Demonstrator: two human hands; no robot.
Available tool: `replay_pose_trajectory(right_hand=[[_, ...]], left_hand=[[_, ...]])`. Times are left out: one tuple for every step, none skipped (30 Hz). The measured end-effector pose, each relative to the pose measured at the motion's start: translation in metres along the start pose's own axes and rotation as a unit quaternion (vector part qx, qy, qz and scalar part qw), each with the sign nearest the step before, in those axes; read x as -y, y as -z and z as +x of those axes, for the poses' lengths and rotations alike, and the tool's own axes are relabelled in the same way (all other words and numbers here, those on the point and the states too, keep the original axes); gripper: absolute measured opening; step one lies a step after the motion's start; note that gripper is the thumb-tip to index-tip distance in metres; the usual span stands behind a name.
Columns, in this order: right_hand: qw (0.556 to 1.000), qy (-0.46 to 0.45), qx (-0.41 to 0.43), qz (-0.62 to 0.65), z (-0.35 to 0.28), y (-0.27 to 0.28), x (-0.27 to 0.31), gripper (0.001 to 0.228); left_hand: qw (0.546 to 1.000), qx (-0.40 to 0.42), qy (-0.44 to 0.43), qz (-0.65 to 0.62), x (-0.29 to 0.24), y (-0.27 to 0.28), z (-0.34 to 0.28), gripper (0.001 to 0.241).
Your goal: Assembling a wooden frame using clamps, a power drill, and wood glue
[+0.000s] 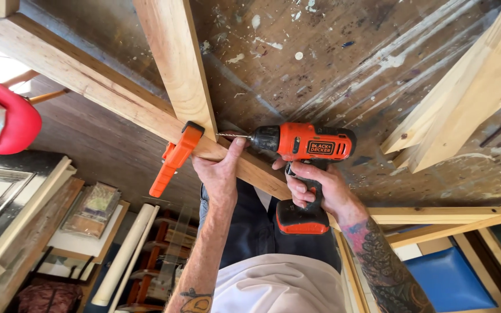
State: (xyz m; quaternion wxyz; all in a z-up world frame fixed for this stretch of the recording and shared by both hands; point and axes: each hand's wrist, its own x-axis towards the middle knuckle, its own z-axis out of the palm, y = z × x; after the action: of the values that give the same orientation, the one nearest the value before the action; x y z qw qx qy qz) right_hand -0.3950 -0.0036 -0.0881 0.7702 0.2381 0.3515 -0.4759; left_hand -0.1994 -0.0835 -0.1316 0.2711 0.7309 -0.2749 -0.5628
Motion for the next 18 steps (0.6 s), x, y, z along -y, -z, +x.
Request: replay_pose_trajectory(right_hand=[[1.000, 0.001, 0.004, -0.003, 0.000, 0.000, 0.000, 0.015], [1.000, 0.002, 0.005, -0.005, -0.001, -0.001, -0.001, 0.015], [1.000, 0.001, 0.005, -0.002, -0.002, 0.000, -0.002, 0.015], [1.000, 0.003, 0.003, -0.010, -0.002, 0.001, -0.001, 0.016], [1.000, 0.004, 0.001, -0.018, -0.001, 0.002, 0.000, 0.016], [1.000, 0.005, 0.002, -0.018, 0.000, 0.001, 0.001, 0.016], [1.000, 0.001, -0.006, -0.012, 0.001, 0.000, 0.001, 0.015], [1.000, -0.005, -0.014, -0.005, 0.000, -0.002, 0.001, 0.014], [1.000, -0.007, -0.014, -0.004, 0.000, -0.001, 0.000, 0.014], [1.000, -0.007, -0.014, 0.001, 0.001, -0.001, 0.000, 0.014], [1.000, -0.007, -0.014, 0.006, 0.001, -0.001, -0.001, 0.014], [1.000, -0.007, -0.014, 0.005, 0.001, -0.002, 0.000, 0.014], [1.000, -0.005, -0.016, 0.006, 0.001, -0.003, 0.000, 0.015], [1.000, -0.003, -0.018, 0.008, 0.000, -0.004, -0.001, 0.015], [1.000, -0.002, -0.018, 0.009, 0.002, -0.005, 0.001, 0.015], [1.000, -0.006, -0.017, 0.011, 0.002, -0.005, 0.001, 0.015], [1.000, -0.009, -0.016, 0.013, 0.003, -0.006, 0.002, 0.016], [1.000, -0.008, -0.015, 0.014, 0.003, -0.007, 0.003, 0.016]], left_hand=[[1.000, 0.001, 0.000, -0.005, 0.004, 0.001, 0.000, 0.048], [1.000, 0.002, 0.003, -0.010, 0.008, 0.002, -0.002, 0.047], [1.000, 0.002, 0.003, -0.008, 0.004, 0.003, -0.004, 0.047], [1.000, 0.002, 0.003, -0.003, 0.002, 0.002, -0.003, 0.046], [1.000, 0.002, 0.003, 0.002, -0.001, 0.001, -0.001, 0.045], [1.000, 0.002, 0.003, 0.002, 0.001, 0.001, -0.001, 0.045], [1.000, -0.002, -0.002, 0.005, 0.003, 0.001, 0.000, 0.050], [1.000, -0.008, -0.006, 0.010, 0.005, 0.003, -0.002, 0.054], [1.000, -0.010, -0.005, 0.011, 0.003, 0.003, -0.001, 0.054], [1.000, -0.010, -0.009, 0.025, 0.000, 0.003, 0.000, 0.057], [0.999, -0.010, -0.014, 0.039, -0.002, 0.003, 0.001, 0.060], [0.999, -0.011, -0.015, 0.038, 0.000, 0.003, 0.000, 0.060], [0.999, -0.012, -0.014, 0.044, 0.002, 0.002, -0.001, 0.062], [0.999, -0.012, -0.012, 0.051, 0.004, 0.003, -0.003, 0.063], [0.999, -0.011, -0.013, 0.051, 0.006, 0.002, -0.001, 0.063], [0.999, -0.011, -0.018, 0.049, 0.008, 0.002, -0.001, 0.064], [0.999, -0.011, -0.023, 0.047, 0.010, 0.001, -0.001, 0.065], [0.998, -0.010, -0.025, 0.048, 0.013, 0.003, 0.000, 0.065]])
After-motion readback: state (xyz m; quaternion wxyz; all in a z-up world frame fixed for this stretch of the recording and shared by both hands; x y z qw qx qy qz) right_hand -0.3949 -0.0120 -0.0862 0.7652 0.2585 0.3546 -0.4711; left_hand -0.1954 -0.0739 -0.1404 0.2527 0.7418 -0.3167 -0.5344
